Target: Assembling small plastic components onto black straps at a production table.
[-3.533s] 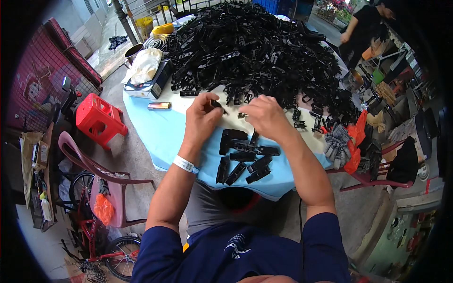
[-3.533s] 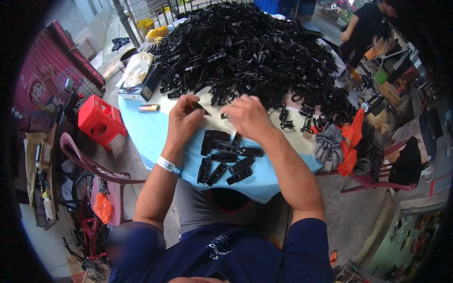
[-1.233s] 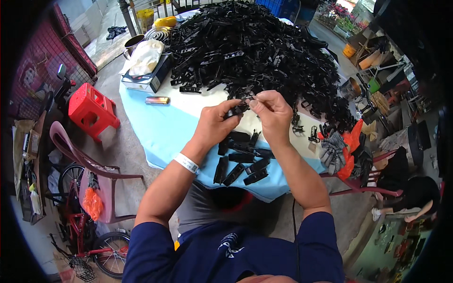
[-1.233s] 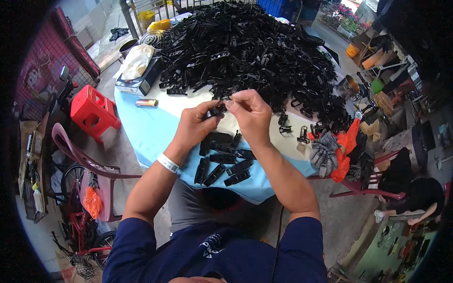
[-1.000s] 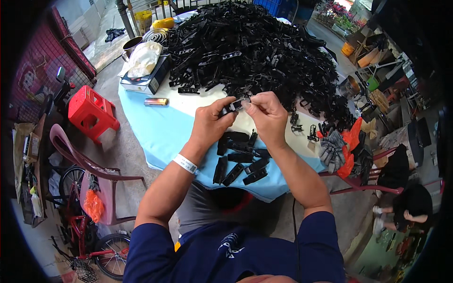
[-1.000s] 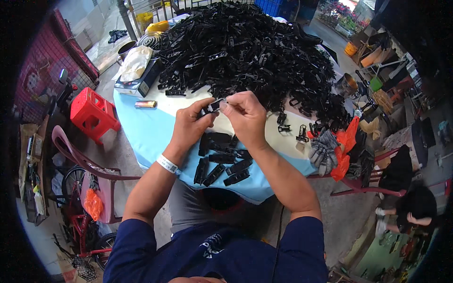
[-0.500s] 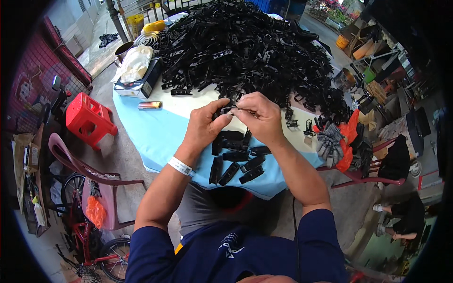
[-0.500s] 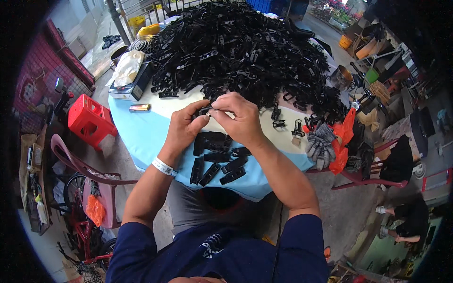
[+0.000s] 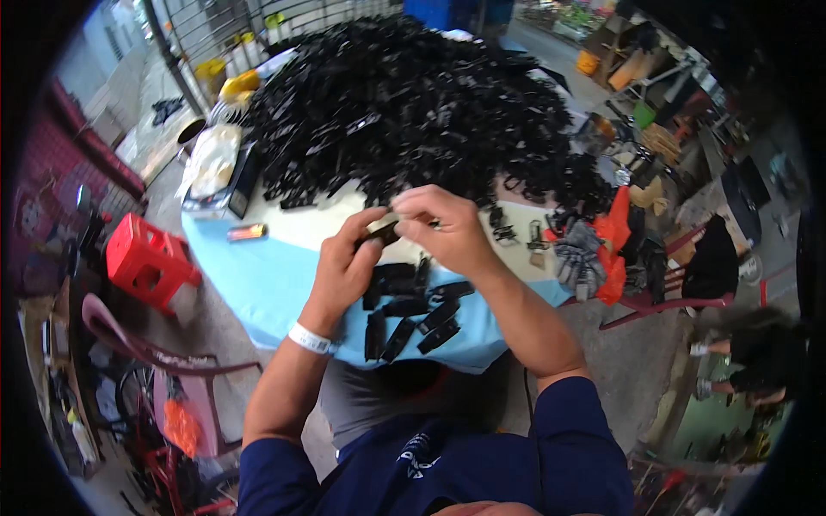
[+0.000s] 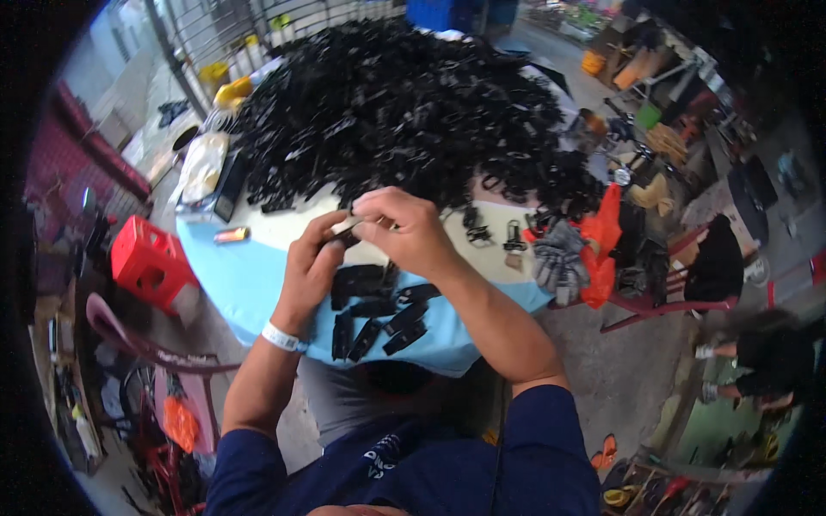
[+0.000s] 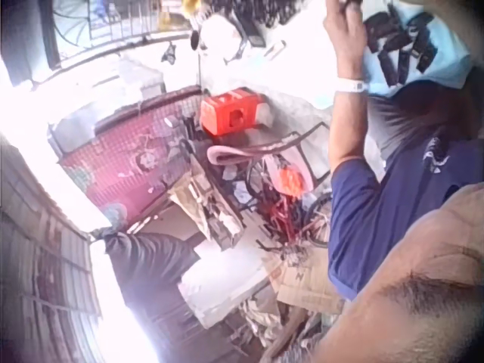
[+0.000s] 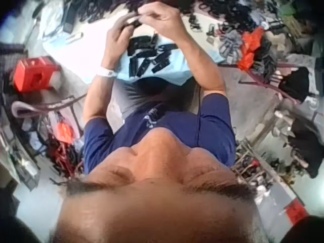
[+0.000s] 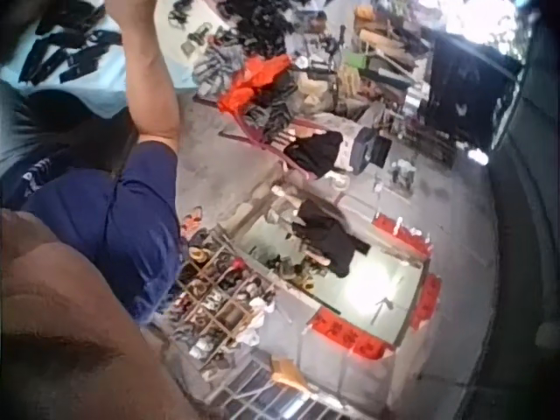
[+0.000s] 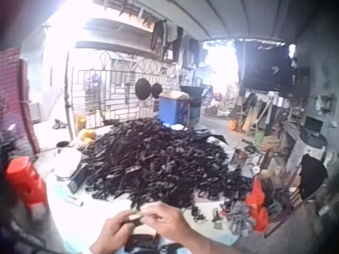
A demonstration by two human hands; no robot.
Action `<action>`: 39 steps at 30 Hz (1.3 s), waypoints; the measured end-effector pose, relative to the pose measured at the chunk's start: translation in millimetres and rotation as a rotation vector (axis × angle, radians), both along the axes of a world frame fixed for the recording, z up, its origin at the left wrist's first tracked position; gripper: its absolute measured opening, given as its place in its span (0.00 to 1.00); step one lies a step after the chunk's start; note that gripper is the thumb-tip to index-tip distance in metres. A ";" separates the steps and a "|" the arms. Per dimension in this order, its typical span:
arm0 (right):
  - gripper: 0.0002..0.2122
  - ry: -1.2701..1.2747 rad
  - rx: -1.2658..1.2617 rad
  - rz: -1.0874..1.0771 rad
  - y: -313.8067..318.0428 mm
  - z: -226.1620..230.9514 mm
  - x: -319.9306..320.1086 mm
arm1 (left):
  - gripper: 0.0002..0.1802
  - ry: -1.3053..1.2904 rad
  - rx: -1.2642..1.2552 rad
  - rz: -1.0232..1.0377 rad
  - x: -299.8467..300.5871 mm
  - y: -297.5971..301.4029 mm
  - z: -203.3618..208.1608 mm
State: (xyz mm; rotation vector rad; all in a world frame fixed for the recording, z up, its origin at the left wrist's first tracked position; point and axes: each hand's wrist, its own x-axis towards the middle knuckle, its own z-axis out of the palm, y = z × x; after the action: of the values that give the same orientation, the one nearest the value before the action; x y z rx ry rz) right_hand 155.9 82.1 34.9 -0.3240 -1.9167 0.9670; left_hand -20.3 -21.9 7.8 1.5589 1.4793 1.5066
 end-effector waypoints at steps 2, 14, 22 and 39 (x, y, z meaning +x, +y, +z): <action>0.10 -0.203 -0.231 0.041 7.2 -6.6 7.1 | 0.24 -0.026 -0.015 -0.038 1.9 -0.8 -3.8; 0.10 -0.220 -0.233 0.231 4.0 -1.8 9.9 | 0.27 -0.196 -0.021 -0.143 4.1 -2.0 -4.1; 0.10 -0.384 -0.113 -0.254 37.7 9.1 33.5 | 0.15 0.021 0.049 -0.326 -2.2 -4.6 -2.7; 0.08 -0.633 0.300 -0.193 43.3 -12.0 40.8 | 0.14 0.826 0.156 0.131 -26.2 72.6 -9.9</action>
State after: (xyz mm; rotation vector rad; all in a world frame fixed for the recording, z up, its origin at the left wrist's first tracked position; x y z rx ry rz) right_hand 196.7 125.4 22.9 -0.6826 -2.5030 0.4589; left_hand -46.5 50.8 -2.1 2.3920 1.9437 1.0906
